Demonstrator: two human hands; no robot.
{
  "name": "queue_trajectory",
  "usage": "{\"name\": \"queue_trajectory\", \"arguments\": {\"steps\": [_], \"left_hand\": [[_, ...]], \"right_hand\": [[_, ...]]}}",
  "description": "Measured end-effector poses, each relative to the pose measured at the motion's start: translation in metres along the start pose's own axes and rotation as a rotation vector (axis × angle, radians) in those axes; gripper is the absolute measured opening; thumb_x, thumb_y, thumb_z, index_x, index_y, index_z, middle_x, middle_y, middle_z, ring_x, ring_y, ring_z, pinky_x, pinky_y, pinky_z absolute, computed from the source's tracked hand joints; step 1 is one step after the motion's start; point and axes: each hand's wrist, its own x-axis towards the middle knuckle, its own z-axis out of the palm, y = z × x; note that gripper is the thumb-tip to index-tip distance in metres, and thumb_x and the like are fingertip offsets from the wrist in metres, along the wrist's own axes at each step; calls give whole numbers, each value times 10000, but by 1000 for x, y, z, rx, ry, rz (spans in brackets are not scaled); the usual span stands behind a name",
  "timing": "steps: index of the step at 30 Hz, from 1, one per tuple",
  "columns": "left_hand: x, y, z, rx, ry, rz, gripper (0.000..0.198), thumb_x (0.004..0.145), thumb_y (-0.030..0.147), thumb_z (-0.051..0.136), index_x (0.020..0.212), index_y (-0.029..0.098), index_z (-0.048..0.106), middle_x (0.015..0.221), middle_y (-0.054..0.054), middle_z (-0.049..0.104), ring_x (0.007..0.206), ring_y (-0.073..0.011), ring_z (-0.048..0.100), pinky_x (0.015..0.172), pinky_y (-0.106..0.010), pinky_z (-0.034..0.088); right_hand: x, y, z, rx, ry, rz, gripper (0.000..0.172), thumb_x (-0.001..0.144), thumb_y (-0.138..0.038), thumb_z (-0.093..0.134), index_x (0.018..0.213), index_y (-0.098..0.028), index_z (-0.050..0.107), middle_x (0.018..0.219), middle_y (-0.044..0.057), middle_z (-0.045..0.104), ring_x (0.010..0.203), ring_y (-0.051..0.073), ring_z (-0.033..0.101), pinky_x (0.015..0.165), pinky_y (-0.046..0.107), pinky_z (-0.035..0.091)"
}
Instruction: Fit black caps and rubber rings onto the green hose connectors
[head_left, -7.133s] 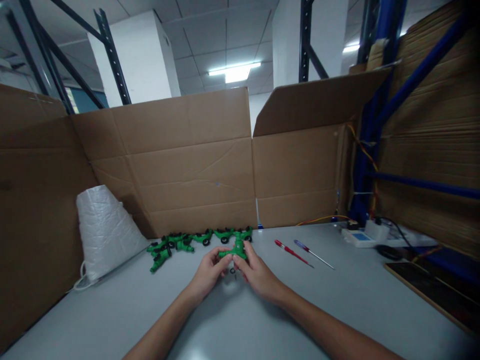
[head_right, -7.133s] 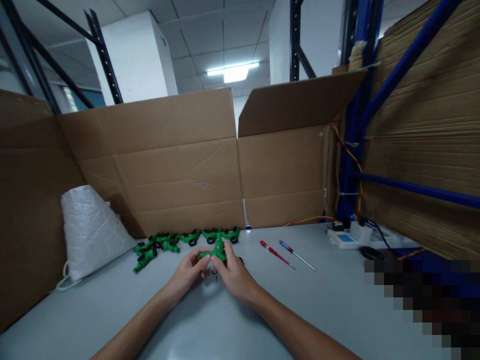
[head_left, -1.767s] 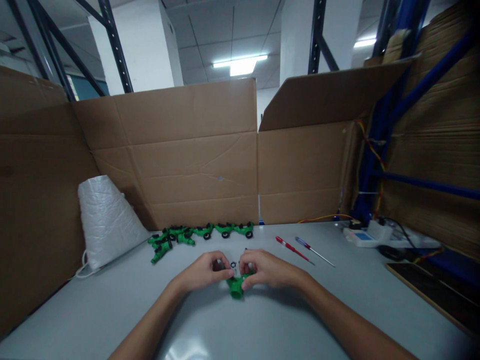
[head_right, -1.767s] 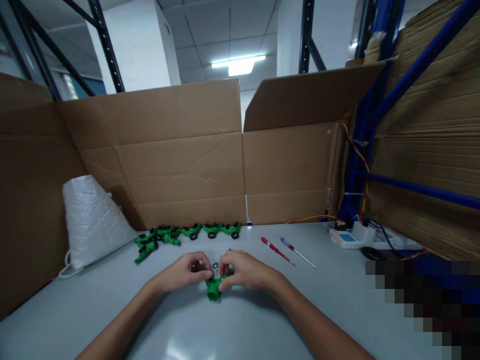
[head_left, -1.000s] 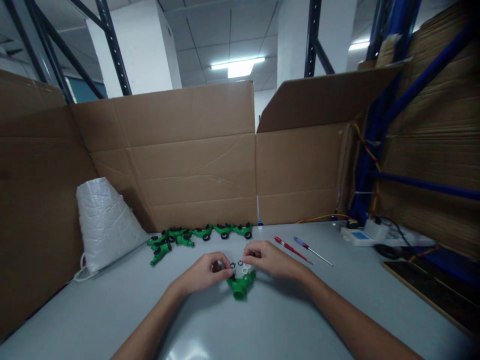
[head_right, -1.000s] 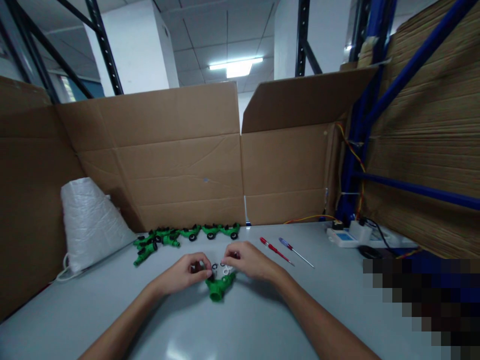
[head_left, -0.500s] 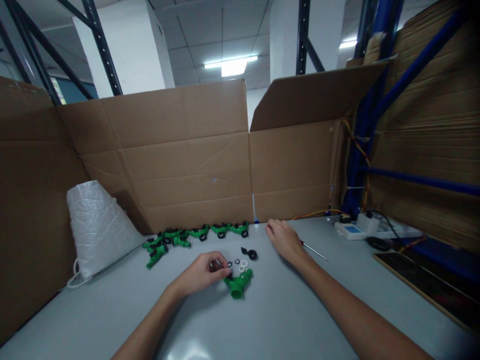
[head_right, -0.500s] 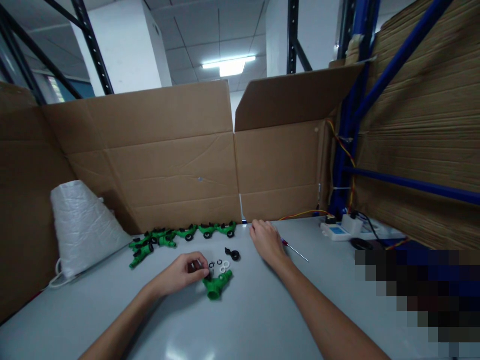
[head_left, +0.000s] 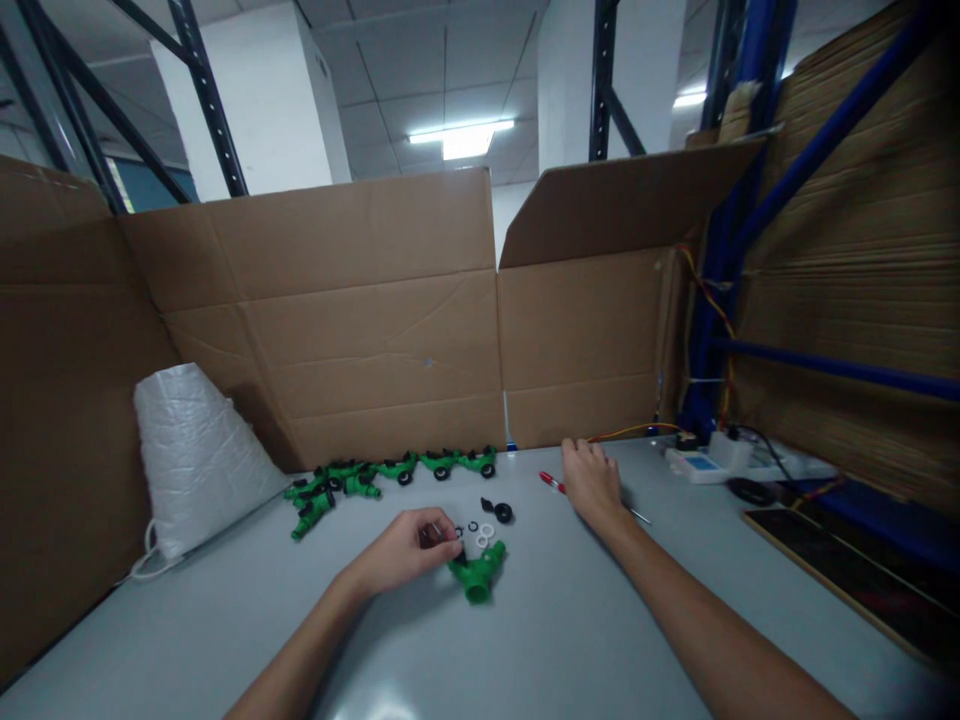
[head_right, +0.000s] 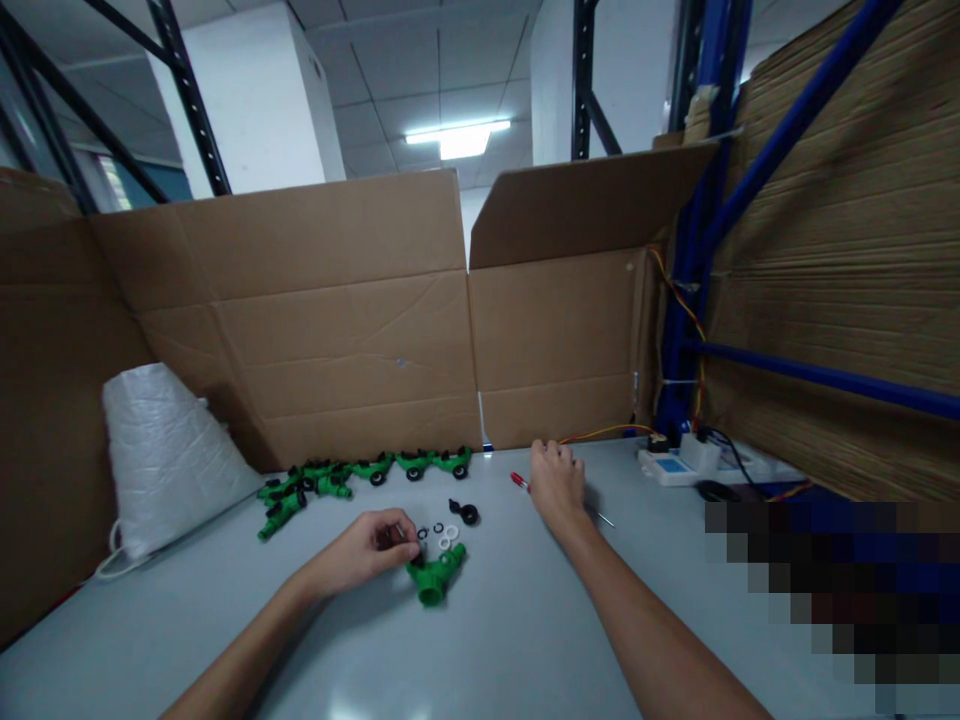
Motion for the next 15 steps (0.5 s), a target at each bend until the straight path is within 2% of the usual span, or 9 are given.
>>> {"name": "queue_trajectory", "arguments": {"steps": [4, 10, 12, 15], "left_hand": [[0, -1, 1, 19, 17, -2, 418, 915, 539, 714, 972, 125, 717, 744, -4, 609, 682, -132, 498, 636, -245, 381], [-1, 3, 2, 80, 51, 10, 421, 935, 547, 677, 965, 131, 736, 719, 6, 591, 663, -132, 483, 619, -238, 370], [0, 3, 2, 96, 90, 21, 419, 946, 547, 658, 947, 136, 737, 710, 5, 595, 652, -134, 482, 608, -237, 365], [2, -2, 2, 107, 217, 45, 435, 978, 556, 603, 875, 146, 706, 691, -2, 597, 637, -142, 489, 594, -241, 358]], "right_hand": [[-1, 2, -1, -12, -62, 36, 288, 1024, -52, 448, 1223, -141, 636, 1202, 196, 664, 1141, 302, 607, 884, 373, 447], [-3, 2, 1, -17, -101, 58, 298, 1019, -81, 492, 1270, -109, 650, 1261, 247, 627, 1146, 333, 618, 862, 394, 493], [-3, 2, 3, -15, -109, 54, 321, 1009, -68, 493, 1289, -111, 642, 1265, 249, 624, 1146, 336, 617, 850, 390, 501], [-1, 3, 6, -10, -119, 53, 325, 1000, -53, 490, 1286, -107, 633, 1236, 240, 640, 1147, 335, 607, 834, 366, 496]]}}
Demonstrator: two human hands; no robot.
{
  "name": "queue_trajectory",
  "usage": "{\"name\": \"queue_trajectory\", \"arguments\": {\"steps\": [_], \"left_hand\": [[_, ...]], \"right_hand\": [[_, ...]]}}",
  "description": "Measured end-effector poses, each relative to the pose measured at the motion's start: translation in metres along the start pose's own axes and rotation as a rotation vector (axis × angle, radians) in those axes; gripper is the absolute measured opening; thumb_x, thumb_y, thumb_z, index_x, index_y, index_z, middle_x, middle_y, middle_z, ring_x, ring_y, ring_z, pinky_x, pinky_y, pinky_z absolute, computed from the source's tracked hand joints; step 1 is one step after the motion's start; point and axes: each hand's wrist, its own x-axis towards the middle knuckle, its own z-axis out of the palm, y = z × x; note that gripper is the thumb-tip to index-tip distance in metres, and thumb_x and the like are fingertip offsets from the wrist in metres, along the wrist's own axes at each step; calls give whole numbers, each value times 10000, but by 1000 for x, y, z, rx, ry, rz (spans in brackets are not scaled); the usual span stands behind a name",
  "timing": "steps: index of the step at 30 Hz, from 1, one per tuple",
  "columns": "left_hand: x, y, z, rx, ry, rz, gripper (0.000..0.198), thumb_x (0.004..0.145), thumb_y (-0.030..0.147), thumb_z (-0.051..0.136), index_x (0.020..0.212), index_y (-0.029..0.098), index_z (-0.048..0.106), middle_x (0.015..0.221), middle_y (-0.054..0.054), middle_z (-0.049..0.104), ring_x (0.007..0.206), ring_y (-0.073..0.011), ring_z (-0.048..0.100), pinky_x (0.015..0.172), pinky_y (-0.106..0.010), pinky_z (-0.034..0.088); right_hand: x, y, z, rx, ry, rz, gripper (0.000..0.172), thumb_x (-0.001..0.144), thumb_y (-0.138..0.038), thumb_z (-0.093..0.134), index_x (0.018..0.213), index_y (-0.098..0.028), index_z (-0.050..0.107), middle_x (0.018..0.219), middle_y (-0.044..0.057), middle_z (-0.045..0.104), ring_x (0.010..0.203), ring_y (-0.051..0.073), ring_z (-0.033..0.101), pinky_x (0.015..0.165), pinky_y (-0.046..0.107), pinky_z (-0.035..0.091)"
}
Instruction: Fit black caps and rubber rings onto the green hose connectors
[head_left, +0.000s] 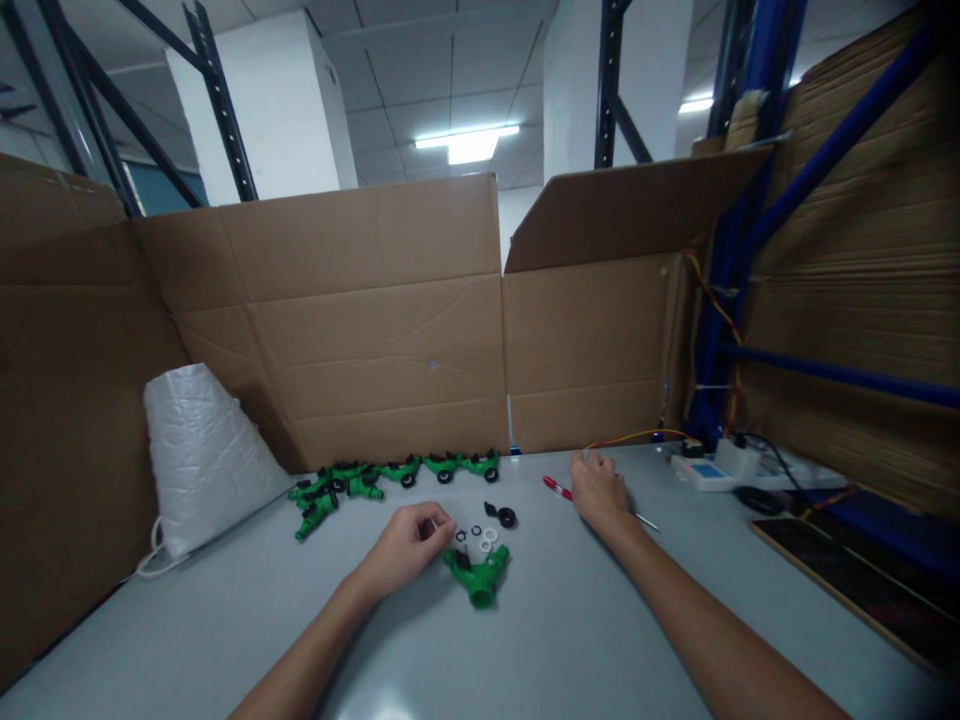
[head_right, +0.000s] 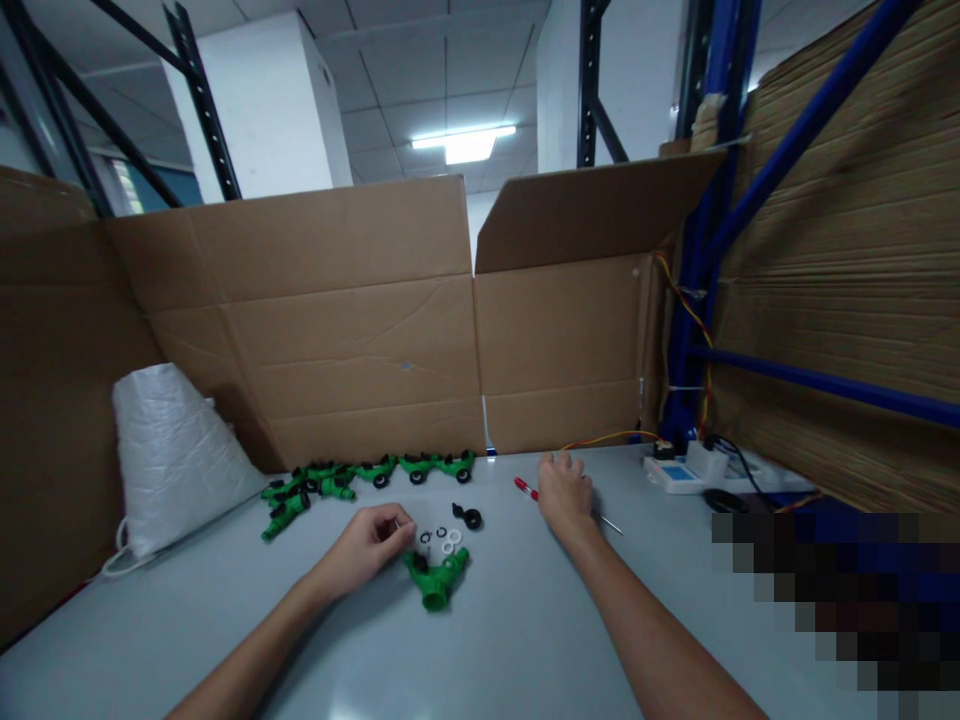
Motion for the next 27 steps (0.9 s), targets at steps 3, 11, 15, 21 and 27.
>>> {"name": "queue_trajectory", "arguments": {"steps": [3, 11, 15, 21, 27], "left_hand": [[3, -6, -1, 9, 157, 37, 449, 1004, 558, 556, 815, 162, 651, 680, -5, 597, 636, -150, 509, 616, -251, 376], [3, -7, -6, 100, 258, 60, 437, 1020, 553, 530, 816, 181, 634, 635, 20, 539, 596, -144, 475, 596, -253, 350], [2, -6, -5, 126, 268, 74, 424, 1018, 540, 534, 828, 180, 655, 630, 24, 521, 602, -145, 470, 600, -254, 350], [1, -6, 0, 101, 266, 53, 416, 1019, 535, 529, 820, 186, 638, 630, 21, 530, 605, -150, 487, 603, -259, 361], [-5, 3, 4, 164, 219, 91, 380, 1041, 496, 501, 865, 204, 669, 639, 6, 574, 604, -160, 519, 634, -271, 387]], "right_hand": [[1, 0, 2, 7, -5, -3, 300, 997, -62, 512, 1269, -100, 632, 1203, 233, 659, 1148, 324, 593, 833, 339, 479], [0, 2, 3, 20, 6, -21, 330, 959, -18, 542, 1269, -88, 632, 1211, 228, 667, 1132, 317, 580, 879, 332, 435], [0, 2, 7, 18, 7, -22, 337, 966, -7, 509, 1264, -99, 638, 1191, 217, 668, 1135, 327, 566, 848, 334, 428], [-5, 5, 9, 24, 1, -29, 325, 967, -6, 502, 1234, -122, 647, 1175, 205, 661, 1120, 326, 566, 810, 332, 436], [-7, 6, 17, 43, 4, 3, 346, 984, -67, 527, 1317, -121, 601, 1194, 211, 656, 1121, 338, 563, 833, 351, 430]]}}
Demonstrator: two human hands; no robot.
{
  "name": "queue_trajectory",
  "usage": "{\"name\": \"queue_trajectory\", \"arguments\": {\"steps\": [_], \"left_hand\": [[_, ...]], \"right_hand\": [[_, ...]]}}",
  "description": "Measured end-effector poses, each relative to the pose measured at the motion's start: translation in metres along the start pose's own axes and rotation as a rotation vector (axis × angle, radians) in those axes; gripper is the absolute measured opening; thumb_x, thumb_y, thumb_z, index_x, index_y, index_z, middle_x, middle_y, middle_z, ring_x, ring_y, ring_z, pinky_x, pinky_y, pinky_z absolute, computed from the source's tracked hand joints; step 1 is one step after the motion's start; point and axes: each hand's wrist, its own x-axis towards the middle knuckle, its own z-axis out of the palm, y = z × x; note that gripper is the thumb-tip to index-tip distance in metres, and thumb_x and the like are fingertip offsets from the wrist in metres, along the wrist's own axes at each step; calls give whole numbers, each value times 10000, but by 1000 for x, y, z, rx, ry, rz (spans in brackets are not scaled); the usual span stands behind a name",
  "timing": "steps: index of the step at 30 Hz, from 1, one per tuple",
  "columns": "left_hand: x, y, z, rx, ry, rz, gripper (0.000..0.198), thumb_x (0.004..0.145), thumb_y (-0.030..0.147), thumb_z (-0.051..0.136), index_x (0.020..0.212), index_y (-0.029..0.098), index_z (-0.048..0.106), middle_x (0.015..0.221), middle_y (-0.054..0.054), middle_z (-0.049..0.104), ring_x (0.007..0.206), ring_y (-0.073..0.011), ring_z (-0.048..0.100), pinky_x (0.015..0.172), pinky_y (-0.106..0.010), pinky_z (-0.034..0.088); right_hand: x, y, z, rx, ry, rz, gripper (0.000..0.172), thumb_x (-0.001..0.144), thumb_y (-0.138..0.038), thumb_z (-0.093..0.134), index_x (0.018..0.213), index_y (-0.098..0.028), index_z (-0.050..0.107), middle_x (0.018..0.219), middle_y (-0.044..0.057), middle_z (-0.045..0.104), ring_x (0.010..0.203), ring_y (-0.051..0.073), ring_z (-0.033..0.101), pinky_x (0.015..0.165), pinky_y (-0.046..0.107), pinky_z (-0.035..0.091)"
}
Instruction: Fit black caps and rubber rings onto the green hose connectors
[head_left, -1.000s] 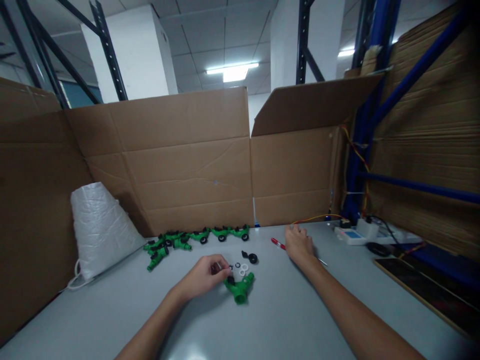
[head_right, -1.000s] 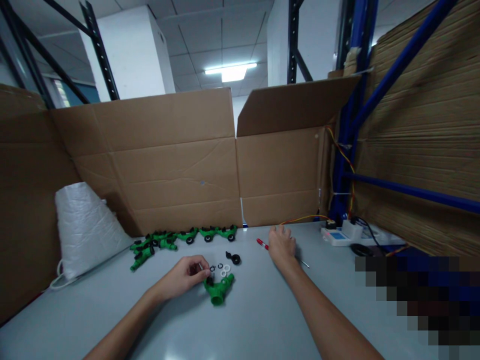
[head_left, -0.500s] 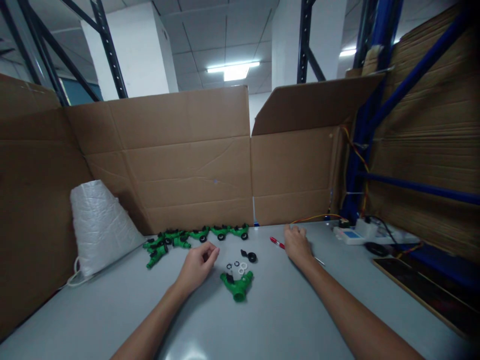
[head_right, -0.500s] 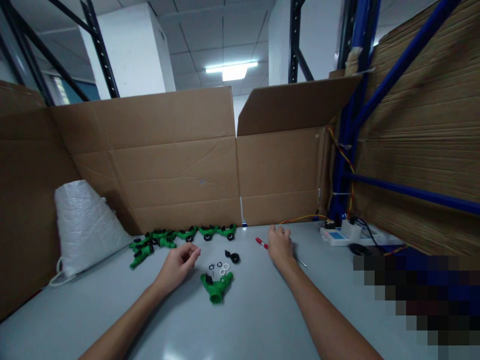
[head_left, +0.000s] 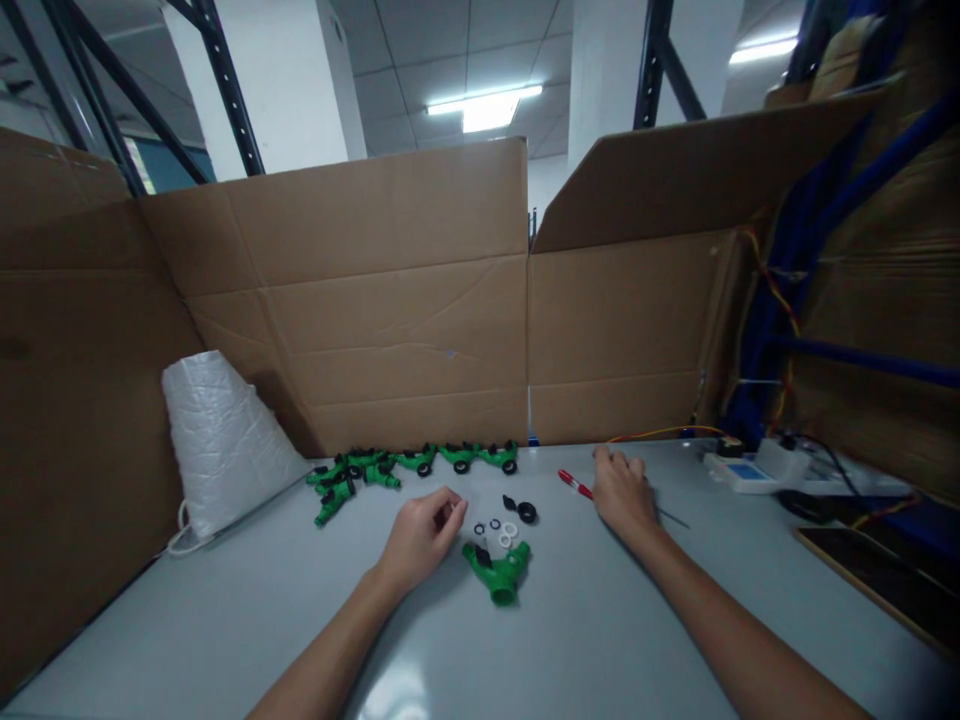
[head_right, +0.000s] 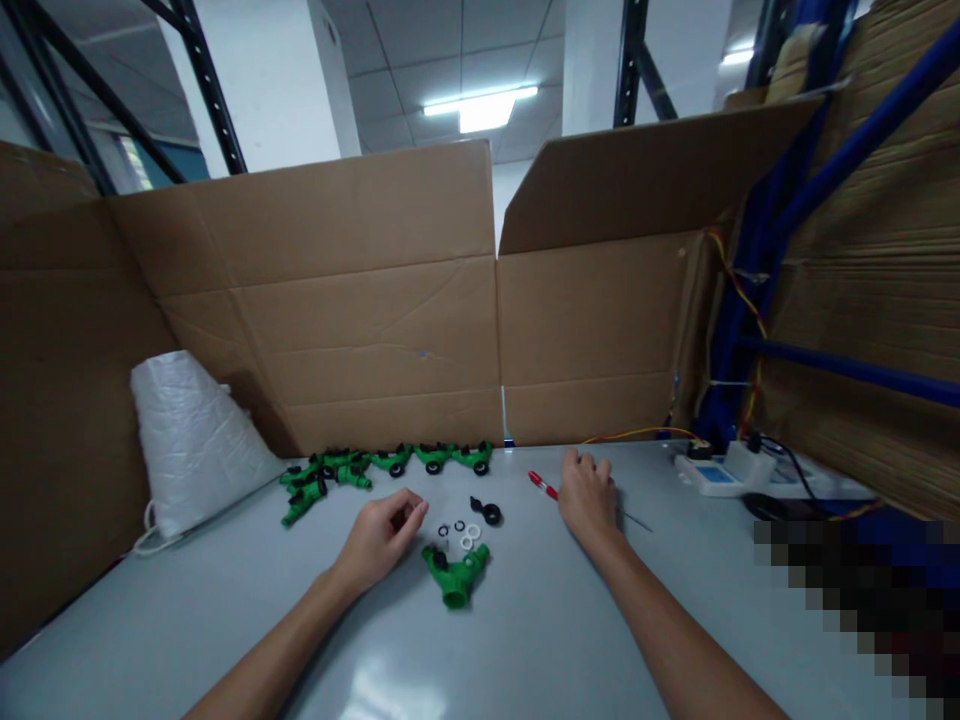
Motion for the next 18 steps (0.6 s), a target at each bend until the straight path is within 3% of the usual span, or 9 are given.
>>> {"name": "queue_trajectory", "arguments": {"steps": [4, 18], "left_hand": [[-3, 6, 0, 14, -16, -6, 356, 1050, 471, 492, 897, 212, 682, 671, -7, 617, 623, -165, 542, 642, -268, 396], [-4, 2, 2, 58, -25, -11, 337, 1065, 434, 473, 900, 212, 665, 708, -21, 612, 645, -171, 536, 661, -279, 399]], "right_hand": [[-2, 1, 9, 30, 3, 9, 409, 966, -86, 535, 1367, -154, 581, 1236, 209, 661, 1114, 330, 564, 861, 370, 437], [-6, 6, 17, 81, 36, 40, 371, 1046, -147, 400, 1324, -199, 640, 1240, 172, 693, 1143, 344, 556, 840, 401, 400]]}}
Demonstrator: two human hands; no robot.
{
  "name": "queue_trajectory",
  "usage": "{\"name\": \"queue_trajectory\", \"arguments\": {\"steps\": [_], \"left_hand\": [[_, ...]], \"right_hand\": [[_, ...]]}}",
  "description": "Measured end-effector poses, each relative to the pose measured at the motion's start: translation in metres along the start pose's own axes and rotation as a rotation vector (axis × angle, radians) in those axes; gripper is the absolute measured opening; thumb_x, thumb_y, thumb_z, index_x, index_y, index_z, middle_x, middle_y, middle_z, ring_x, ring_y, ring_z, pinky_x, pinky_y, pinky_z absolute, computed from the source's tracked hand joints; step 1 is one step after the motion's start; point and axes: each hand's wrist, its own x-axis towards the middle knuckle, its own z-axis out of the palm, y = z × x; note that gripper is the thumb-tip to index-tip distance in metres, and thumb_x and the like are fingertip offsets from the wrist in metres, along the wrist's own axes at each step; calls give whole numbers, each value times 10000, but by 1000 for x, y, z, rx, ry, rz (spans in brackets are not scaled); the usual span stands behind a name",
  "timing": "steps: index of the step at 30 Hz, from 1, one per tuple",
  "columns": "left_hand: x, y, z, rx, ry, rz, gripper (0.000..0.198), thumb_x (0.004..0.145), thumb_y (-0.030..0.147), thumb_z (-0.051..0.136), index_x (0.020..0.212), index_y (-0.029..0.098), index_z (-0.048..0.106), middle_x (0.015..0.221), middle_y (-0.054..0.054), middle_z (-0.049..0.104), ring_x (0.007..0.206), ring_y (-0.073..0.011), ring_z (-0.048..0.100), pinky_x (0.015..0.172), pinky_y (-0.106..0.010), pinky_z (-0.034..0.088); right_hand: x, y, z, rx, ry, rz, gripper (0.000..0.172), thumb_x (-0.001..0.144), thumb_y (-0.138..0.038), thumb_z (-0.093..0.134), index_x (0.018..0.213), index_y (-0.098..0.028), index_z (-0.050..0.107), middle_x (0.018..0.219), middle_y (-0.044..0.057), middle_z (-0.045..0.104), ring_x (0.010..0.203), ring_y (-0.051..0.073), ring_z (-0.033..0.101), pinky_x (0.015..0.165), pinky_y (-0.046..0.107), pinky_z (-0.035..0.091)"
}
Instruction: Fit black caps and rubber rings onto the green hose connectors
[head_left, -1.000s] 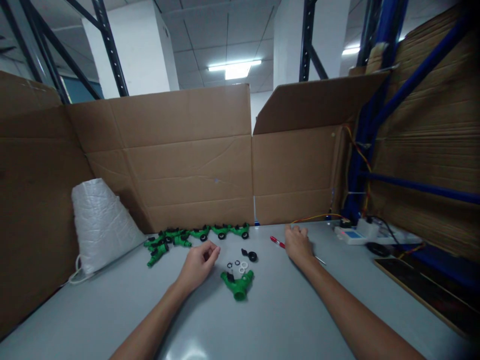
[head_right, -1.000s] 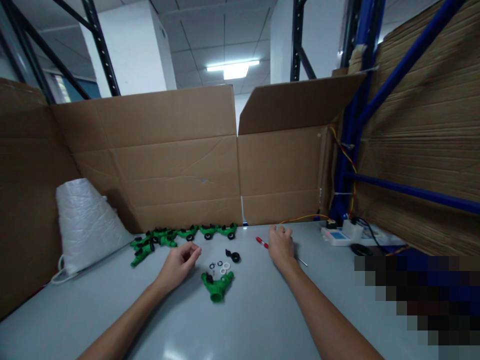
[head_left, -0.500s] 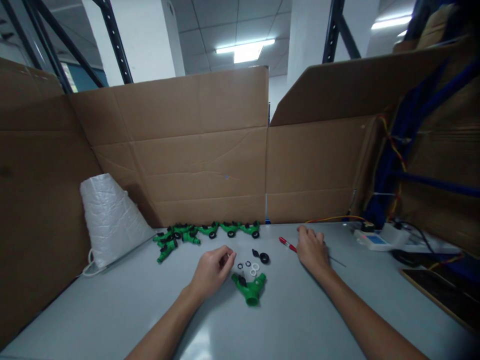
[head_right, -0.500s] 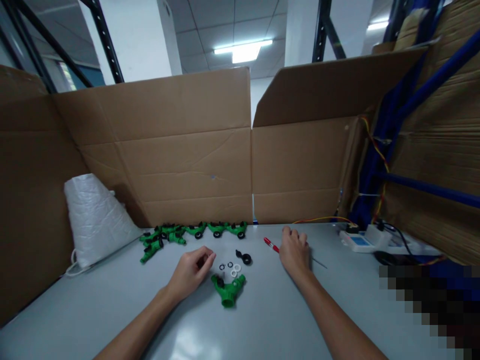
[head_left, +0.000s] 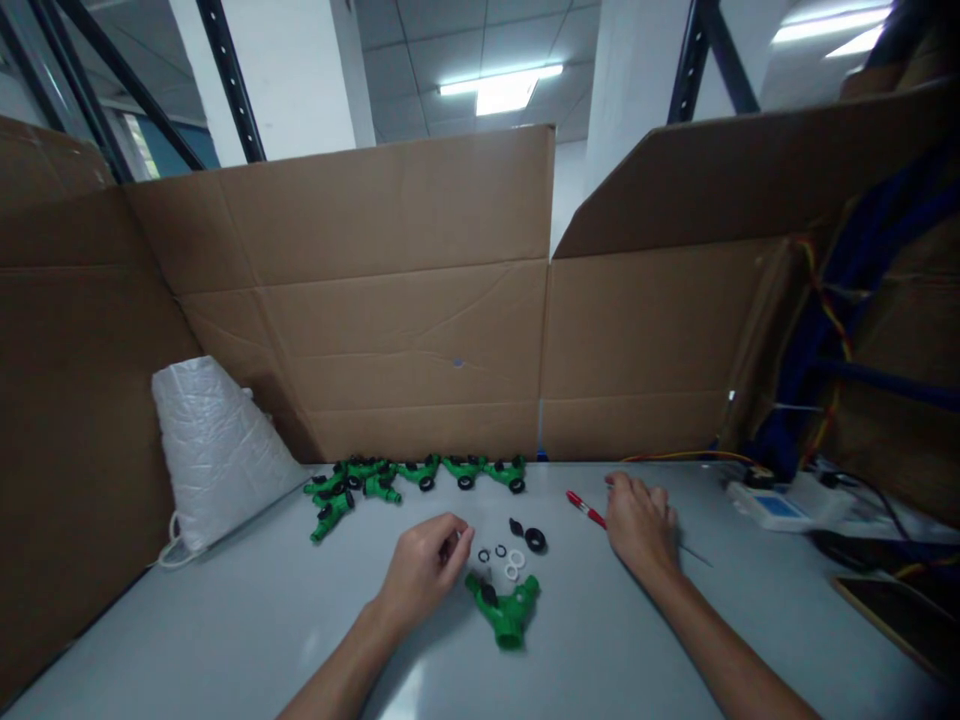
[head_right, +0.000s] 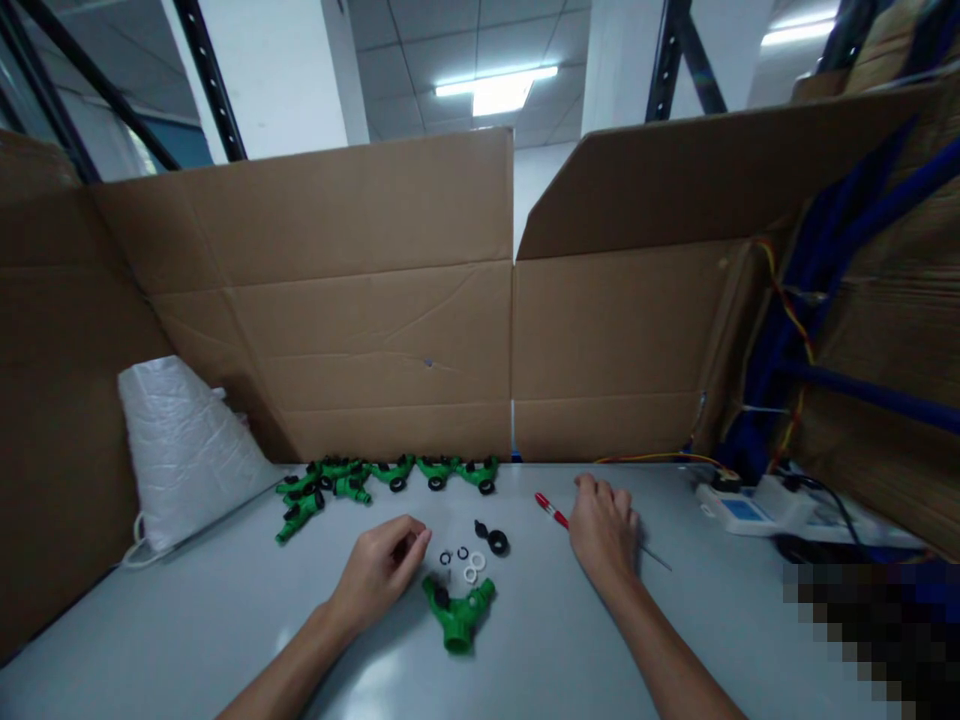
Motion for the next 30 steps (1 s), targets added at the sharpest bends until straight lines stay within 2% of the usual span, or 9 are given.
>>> {"name": "queue_trajectory", "arguments": {"steps": [7, 14, 17, 21, 26, 30], "left_hand": [[0, 0, -3, 36, -22, 23, 307, 1070, 396, 478, 893, 209, 646, 735, -21, 599, 666, -171, 545, 681, -291, 410], [1, -2, -3, 61, -9, 26, 303, 1069, 385, 477, 889, 212, 650, 745, -35, 598, 675, -178, 558, 668, -299, 419], [3, -3, -3, 80, 11, 28, 296, 1064, 376, 486, 870, 214, 640, 735, -39, 594, 679, -180, 559, 661, -300, 423], [4, -4, -2, 76, 33, 67, 284, 1060, 350, 499, 851, 215, 637, 731, -40, 602, 675, -174, 560, 643, -287, 430], [2, -4, -2, 98, 70, 172, 231, 1064, 270, 498, 875, 205, 614, 736, -19, 588, 659, -152, 559, 628, -260, 426], [1, -5, -4, 112, 77, 174, 197, 1060, 248, 511, 893, 204, 607, 742, -13, 582, 663, -151, 558, 645, -259, 433]], "right_hand": [[8, 6, 5, 109, -19, 45, 339, 1056, -217, 423, 1317, -231, 640, 1198, 126, 703, 1116, 297, 602, 872, 400, 361], [12, 14, -12, -46, -77, -11, 313, 1029, -324, 540, 1315, -234, 630, 1245, 157, 675, 1129, 341, 580, 902, 449, 368], [10, 14, -21, -115, -95, -49, 304, 1010, -300, 585, 1296, -211, 629, 1244, 175, 669, 1127, 341, 580, 898, 452, 376], [5, 12, -30, -165, -161, -51, 243, 1032, -238, 533, 1243, -183, 641, 1210, 184, 674, 1106, 330, 606, 861, 431, 391], [3, 12, -35, -172, -201, -68, 242, 1054, -189, 463, 1218, -157, 640, 1196, 192, 671, 1102, 318, 624, 836, 411, 397], [3, 13, -36, -158, -208, -67, 234, 1041, -184, 490, 1213, -172, 647, 1188, 192, 670, 1100, 315, 628, 835, 387, 394]]}}
